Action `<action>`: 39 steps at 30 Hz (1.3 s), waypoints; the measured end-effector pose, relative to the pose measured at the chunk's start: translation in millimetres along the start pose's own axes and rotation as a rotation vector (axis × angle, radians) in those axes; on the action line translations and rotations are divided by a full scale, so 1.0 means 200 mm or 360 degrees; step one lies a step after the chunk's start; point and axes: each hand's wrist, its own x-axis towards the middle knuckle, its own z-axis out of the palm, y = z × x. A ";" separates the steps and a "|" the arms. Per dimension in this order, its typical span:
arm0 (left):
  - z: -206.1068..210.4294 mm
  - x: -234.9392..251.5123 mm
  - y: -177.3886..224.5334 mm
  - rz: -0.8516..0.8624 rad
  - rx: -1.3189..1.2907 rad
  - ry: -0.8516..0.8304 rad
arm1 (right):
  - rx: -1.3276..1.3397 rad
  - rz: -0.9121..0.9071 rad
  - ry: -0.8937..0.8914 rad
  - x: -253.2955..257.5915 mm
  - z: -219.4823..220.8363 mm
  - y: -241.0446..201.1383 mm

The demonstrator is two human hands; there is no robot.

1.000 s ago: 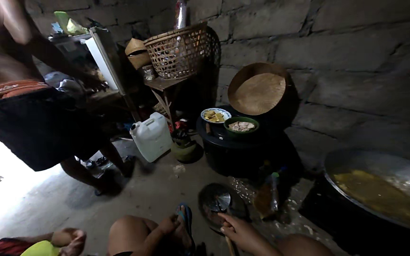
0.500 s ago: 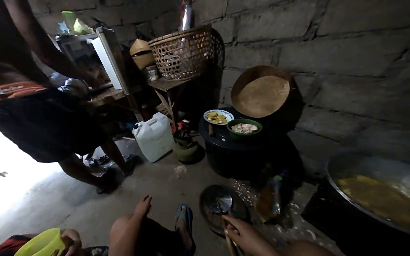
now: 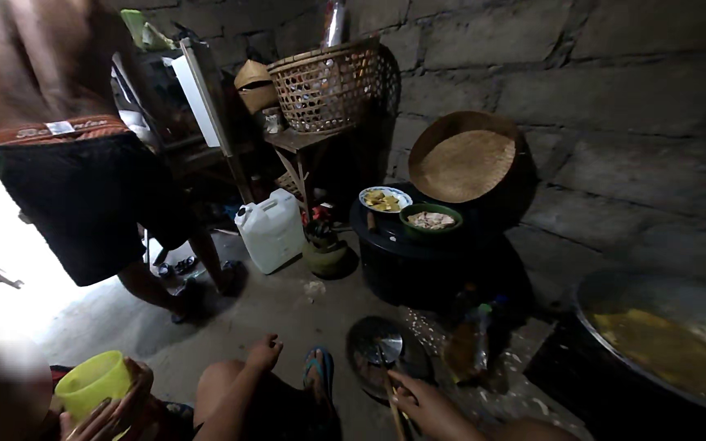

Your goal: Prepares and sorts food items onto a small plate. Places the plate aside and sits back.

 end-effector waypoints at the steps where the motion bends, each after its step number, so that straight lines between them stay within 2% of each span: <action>1: 0.01 0.00 0.00 0.0005 0.0032 -0.0015 | 0.0001 0.0008 0.0003 0.00 0.00 0.00; 18: 0.03 -0.03 0.04 0.0035 0.0134 -0.0095 | 0.0037 0.0047 0.0024 0.00 0.00 0.01; 22: -0.01 -0.14 0.25 0.0193 -0.0074 -0.0102 | 0.0042 0.0085 0.0031 0.00 -0.01 -0.01; 25: -0.07 -0.24 0.48 0.0448 -0.0199 -0.0147 | 0.0009 0.0054 0.0015 0.01 0.00 -0.03; 28: -0.14 -0.31 0.70 0.0693 -0.0155 -0.0188 | -0.0008 0.0029 0.0012 0.04 0.01 -0.05; 32: -0.15 -0.18 0.82 0.0928 -0.0246 -0.0166 | -0.0081 0.0073 -0.0025 0.03 0.02 -0.05; 36: -0.15 -0.03 0.89 0.0915 -0.0519 -0.0159 | 0.0019 0.0183 0.0006 0.02 0.03 0.01; 39: -0.17 0.06 0.93 0.0902 -0.0622 -0.0160 | -0.0048 0.0370 -0.0104 0.01 0.04 0.06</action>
